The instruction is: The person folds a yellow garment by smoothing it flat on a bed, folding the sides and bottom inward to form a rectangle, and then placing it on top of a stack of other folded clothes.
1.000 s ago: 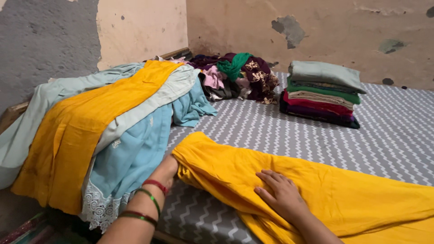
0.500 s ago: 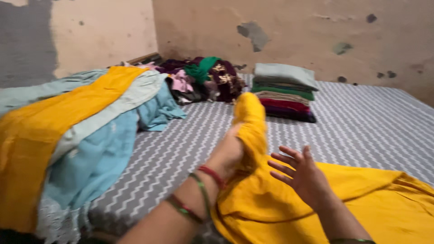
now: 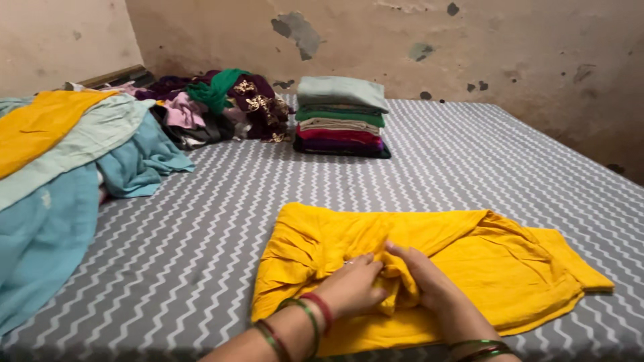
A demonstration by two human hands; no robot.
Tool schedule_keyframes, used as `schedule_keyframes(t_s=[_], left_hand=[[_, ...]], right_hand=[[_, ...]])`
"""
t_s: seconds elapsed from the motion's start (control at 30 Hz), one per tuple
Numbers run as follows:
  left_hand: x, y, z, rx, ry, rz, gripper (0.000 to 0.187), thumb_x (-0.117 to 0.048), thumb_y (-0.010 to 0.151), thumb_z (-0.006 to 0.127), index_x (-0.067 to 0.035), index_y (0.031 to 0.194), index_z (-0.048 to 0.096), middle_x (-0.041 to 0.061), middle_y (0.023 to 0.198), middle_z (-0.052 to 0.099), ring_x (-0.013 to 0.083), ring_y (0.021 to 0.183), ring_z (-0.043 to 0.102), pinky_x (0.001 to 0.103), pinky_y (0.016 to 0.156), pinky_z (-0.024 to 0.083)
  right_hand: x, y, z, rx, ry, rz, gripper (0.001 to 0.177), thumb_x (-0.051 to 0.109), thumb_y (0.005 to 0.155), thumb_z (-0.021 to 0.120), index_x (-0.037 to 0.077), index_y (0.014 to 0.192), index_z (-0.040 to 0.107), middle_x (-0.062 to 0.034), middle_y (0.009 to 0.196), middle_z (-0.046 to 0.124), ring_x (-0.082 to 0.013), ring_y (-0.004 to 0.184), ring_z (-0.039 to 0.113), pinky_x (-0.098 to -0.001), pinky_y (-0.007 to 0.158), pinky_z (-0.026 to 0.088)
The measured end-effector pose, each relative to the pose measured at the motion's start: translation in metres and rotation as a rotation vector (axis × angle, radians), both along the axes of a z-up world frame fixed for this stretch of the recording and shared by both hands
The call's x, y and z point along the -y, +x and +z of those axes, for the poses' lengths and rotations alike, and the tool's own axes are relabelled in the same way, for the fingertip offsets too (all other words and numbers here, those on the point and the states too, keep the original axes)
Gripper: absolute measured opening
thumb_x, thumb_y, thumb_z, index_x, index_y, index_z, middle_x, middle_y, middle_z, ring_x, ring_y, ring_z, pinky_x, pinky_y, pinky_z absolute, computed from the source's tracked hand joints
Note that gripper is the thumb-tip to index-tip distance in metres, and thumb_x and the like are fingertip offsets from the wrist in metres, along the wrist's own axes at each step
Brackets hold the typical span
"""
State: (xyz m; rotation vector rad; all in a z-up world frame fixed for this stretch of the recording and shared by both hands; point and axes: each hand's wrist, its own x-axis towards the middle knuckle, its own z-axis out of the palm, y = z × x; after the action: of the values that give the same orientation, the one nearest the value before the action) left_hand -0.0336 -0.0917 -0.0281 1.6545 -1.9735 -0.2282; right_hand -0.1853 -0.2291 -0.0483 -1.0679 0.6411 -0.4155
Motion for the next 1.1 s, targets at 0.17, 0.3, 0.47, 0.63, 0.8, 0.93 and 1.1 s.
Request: schedule_keyframes(t_s=[0.17,0.3,0.47,0.63,0.8,0.93,1.1], left_hand=[[-0.042,0.008,0.042,-0.071,-0.082,-0.036,0.034,-0.025,0.093,0.063,-0.009,0.123,0.068,0.015,0.125,0.069,0.0344,0.119,0.062,0.045,0.103,0.047],[-0.04,0.03,0.061,-0.071,-0.262,-0.034,0.029,-0.023,0.093,0.065,-0.008,0.118,0.07,0.014,0.118,0.072,0.0334,0.116,0.065,0.043,0.101,0.049],[-0.011,0.063,0.065,-0.026,-0.273,0.007,0.034,-0.025,0.092,0.066,-0.008,0.121,0.067,0.013,0.123,0.069,0.0331,0.12,0.061,0.043,0.103,0.045],[0.03,0.093,0.043,0.008,-0.207,0.138,0.037,-0.03,0.093,0.064,-0.009,0.123,0.067,0.013,0.127,0.067,0.0321,0.125,0.057,0.042,0.107,0.044],[0.082,0.124,0.025,-0.005,-0.082,0.217,0.043,-0.033,0.094,0.062,-0.009,0.13,0.062,0.013,0.134,0.063,0.0319,0.128,0.056,0.042,0.109,0.042],[0.122,0.138,0.026,-0.073,-0.073,0.184,0.048,-0.034,0.093,0.064,-0.01,0.134,0.061,0.013,0.135,0.065,0.0302,0.128,0.057,0.041,0.108,0.043],[0.159,0.129,0.025,-0.138,0.149,0.147,0.047,-0.041,0.084,0.073,-0.012,0.121,0.071,0.012,0.112,0.075,0.0246,0.106,0.071,0.036,0.093,0.054]], right_hand=[[0.015,-0.006,-0.009,-0.023,-0.222,-0.118,0.027,0.007,0.092,0.062,0.003,0.118,0.067,-0.012,0.101,0.073,-0.0215,0.084,0.072,-0.0369,0.073,0.06],[0.056,-0.043,0.039,-0.017,-0.414,-0.062,0.04,0.002,0.088,0.057,0.004,0.126,0.067,-0.0105,0.11,0.075,-0.0206,0.091,0.073,-0.0356,0.079,0.061],[0.109,-0.12,0.098,-0.341,-0.636,-0.149,0.036,0.003,0.09,0.063,0.001,0.126,0.067,-0.0113,0.11,0.076,-0.0207,0.092,0.072,-0.0363,0.079,0.06],[0.142,-0.154,0.03,-0.712,-0.611,-0.269,0.033,0.01,0.097,0.066,0.001,0.129,0.069,-0.0134,0.109,0.074,-0.0223,0.09,0.067,-0.0392,0.076,0.056],[0.148,-0.161,0.019,-0.461,-0.681,-0.305,0.041,0.003,0.091,0.065,0.004,0.132,0.064,-0.0067,0.117,0.076,-0.0178,0.101,0.071,-0.0331,0.087,0.057],[0.178,-0.19,0.042,-0.534,-0.78,-0.285,0.038,0.005,0.092,0.066,0.001,0.13,0.067,-0.0097,0.118,0.077,-0.0179,0.105,0.07,-0.0328,0.09,0.057],[0.232,-0.227,0.002,-0.452,-0.752,-0.169,0.041,0.003,0.088,0.069,0.001,0.129,0.066,-0.0086,0.122,0.075,-0.017,0.109,0.068,-0.0328,0.095,0.055]])
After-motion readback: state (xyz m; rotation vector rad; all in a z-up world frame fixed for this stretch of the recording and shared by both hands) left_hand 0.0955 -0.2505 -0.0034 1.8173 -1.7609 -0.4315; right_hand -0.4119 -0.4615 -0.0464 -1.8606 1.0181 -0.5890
